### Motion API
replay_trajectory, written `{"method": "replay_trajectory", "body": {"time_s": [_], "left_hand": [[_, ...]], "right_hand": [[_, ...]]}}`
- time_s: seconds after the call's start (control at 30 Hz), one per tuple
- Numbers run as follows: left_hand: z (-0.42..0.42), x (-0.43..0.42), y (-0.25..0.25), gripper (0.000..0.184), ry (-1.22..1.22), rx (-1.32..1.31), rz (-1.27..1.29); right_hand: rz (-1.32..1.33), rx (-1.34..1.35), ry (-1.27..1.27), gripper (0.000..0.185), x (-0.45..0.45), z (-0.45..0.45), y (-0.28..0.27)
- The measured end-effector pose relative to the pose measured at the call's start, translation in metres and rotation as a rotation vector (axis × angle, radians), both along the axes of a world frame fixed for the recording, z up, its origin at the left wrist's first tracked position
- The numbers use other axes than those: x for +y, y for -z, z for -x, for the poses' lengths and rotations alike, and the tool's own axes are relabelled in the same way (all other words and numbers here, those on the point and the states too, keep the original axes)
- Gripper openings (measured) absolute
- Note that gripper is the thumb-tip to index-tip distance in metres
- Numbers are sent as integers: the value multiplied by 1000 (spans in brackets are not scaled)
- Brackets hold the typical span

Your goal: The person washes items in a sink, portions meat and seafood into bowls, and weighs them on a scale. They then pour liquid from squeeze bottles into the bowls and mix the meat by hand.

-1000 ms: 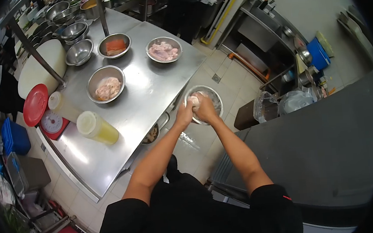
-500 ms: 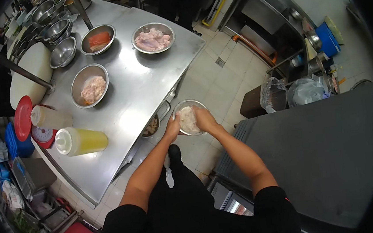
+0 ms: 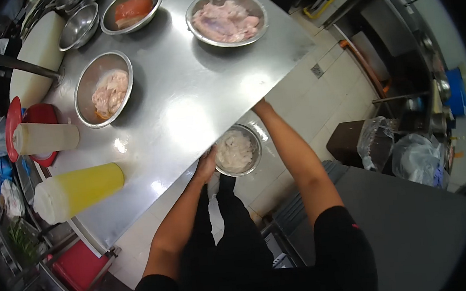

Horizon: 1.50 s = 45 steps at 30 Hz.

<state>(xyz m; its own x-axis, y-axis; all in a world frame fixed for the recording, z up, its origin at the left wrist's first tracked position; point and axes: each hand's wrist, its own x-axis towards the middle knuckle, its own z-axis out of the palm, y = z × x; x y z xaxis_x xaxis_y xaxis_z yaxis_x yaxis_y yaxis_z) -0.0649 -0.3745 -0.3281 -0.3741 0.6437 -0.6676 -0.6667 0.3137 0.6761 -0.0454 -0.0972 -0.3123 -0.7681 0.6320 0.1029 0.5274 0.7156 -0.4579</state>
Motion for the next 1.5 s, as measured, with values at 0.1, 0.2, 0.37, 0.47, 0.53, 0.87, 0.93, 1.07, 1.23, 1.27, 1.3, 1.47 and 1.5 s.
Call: {"method": "replay_trajectory", "body": {"time_s": [0.1,0.2,0.37,0.47,0.53,0.87,0.93,1.07,1.23,1.27,1.3,1.47,1.5], "left_hand": [[6,-7,5,57,-95,110,32],[7,-18,19,56,-118,124,119],[-1,-45,70,53,199,540,374],[4,-49,103,51,283,649,381],[16,-49,88,51,237,510,265],[9,-1,35,48,-45,99,208],[11,18,4,48,-23,57,190],[11,35,12,48,45,-5,87],[-5,65,-73,50,50,162,103],[-7,69,-71,50,83,115,-20],[-13,70,-68,51,116,62,-140],[-36,60,-77,52,111,110,-97],[-38,61,-70,52,81,207,-49]], "right_hand": [[37,-288,22,42,21,26,24],[48,-407,3,44,23,35,38],[53,-432,-48,48,15,45,42],[55,-448,-72,51,18,47,43],[61,-461,-74,52,22,51,47],[327,-316,-194,61,33,3,-9],[545,-232,-252,63,9,-22,-49],[1175,-248,-236,55,-29,-62,-88],[1,-186,-633,53,-64,-104,-116],[-20,-186,-623,53,-70,-105,-119],[11,-247,-514,57,-78,-104,-120],[197,-241,-100,46,-78,-114,-84],[174,-193,2,40,-86,-114,-109]]}}
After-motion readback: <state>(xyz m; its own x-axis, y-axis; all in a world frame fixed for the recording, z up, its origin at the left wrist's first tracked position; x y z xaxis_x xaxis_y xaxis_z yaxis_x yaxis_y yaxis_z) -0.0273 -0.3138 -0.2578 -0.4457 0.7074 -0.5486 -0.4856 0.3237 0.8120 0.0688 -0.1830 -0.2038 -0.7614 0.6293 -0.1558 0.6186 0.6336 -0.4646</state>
